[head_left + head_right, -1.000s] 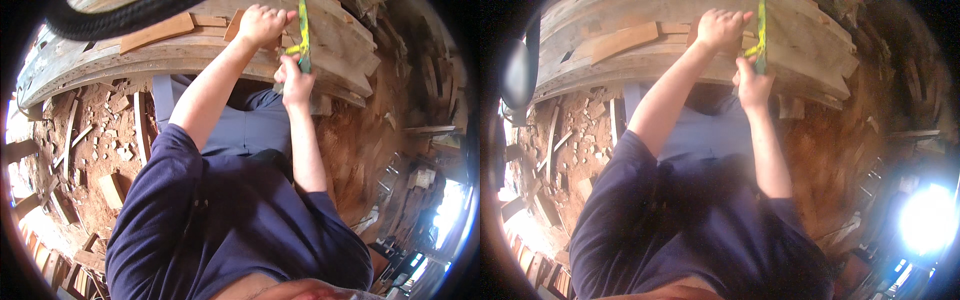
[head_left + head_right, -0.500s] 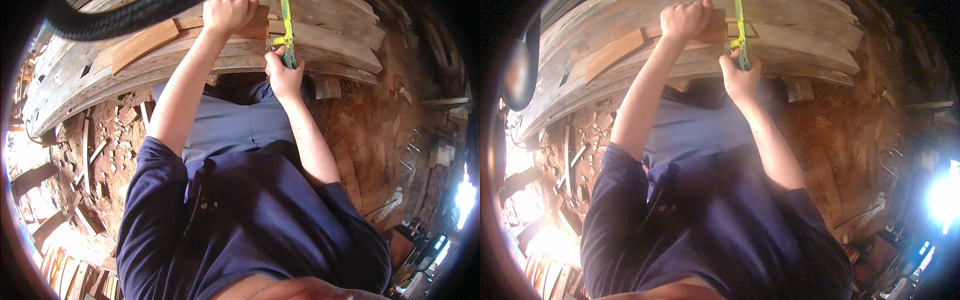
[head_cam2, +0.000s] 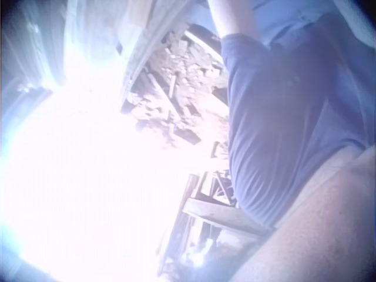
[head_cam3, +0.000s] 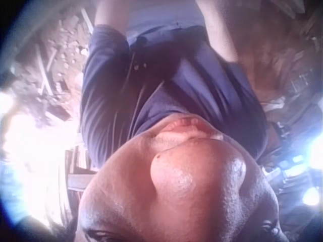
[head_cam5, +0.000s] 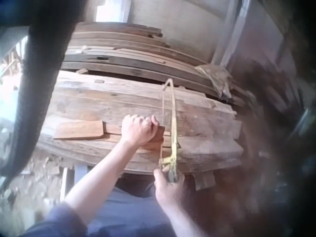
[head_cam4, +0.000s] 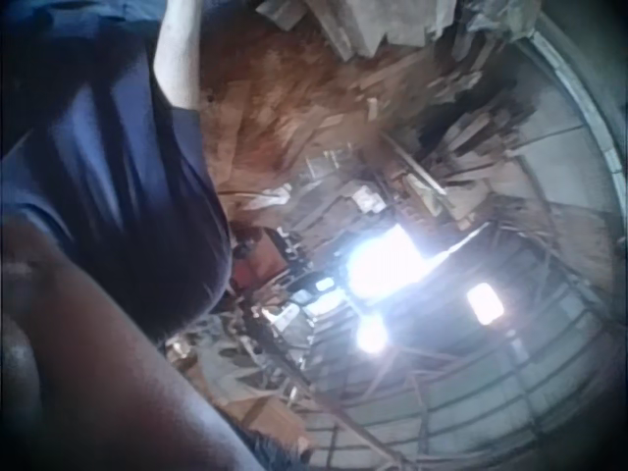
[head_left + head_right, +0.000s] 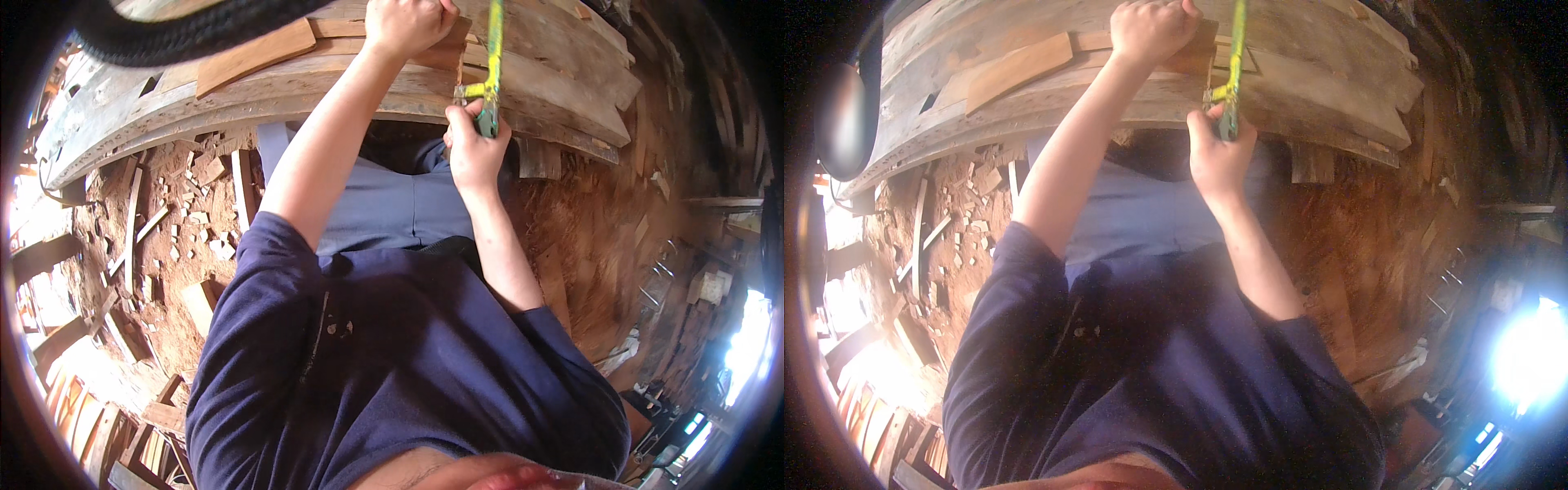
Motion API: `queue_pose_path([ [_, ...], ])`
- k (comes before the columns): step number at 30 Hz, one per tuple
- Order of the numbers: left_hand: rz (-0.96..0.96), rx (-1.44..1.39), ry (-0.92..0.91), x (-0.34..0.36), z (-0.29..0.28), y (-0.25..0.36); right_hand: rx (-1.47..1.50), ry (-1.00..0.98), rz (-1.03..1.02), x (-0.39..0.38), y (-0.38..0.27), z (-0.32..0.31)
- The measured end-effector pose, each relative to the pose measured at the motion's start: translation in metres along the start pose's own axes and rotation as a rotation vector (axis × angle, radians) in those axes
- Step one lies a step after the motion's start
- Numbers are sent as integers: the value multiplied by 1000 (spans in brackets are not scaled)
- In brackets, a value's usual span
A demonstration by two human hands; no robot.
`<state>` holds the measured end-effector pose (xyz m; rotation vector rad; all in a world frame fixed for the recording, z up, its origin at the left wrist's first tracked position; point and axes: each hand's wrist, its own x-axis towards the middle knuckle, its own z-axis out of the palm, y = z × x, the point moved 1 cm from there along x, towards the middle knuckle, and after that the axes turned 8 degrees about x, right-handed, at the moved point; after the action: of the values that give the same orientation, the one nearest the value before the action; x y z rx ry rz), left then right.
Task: The person uses a hand saw to cut small rectangular pieces of wood on a workbench. They repeatedly position the wood, saw through it, and then move the cut pieces aside.
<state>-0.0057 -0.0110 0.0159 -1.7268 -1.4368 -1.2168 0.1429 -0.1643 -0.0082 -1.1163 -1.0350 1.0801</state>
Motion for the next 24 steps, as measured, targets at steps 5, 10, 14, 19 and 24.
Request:
queue_pose_path([
  [5, -18, -4, 10, -2, 7, -1, -46, -4, 59, -25, -17, -14],
  [10, -33, 0, 12, -2, 6, 0, 290, 25, 236, -25, -70, -22],
  [14, -40, 16, 13, -1, 2, 1, 209, -39, 224, -18, -70, -12],
  [19, -16, 11, -93, -2, 3, 2, 59, -79, 143, -23, -41, -27],
  [24, -95, 42, -136, 6, 11, -1, -53, -148, -25, -52, -11, -43],
])
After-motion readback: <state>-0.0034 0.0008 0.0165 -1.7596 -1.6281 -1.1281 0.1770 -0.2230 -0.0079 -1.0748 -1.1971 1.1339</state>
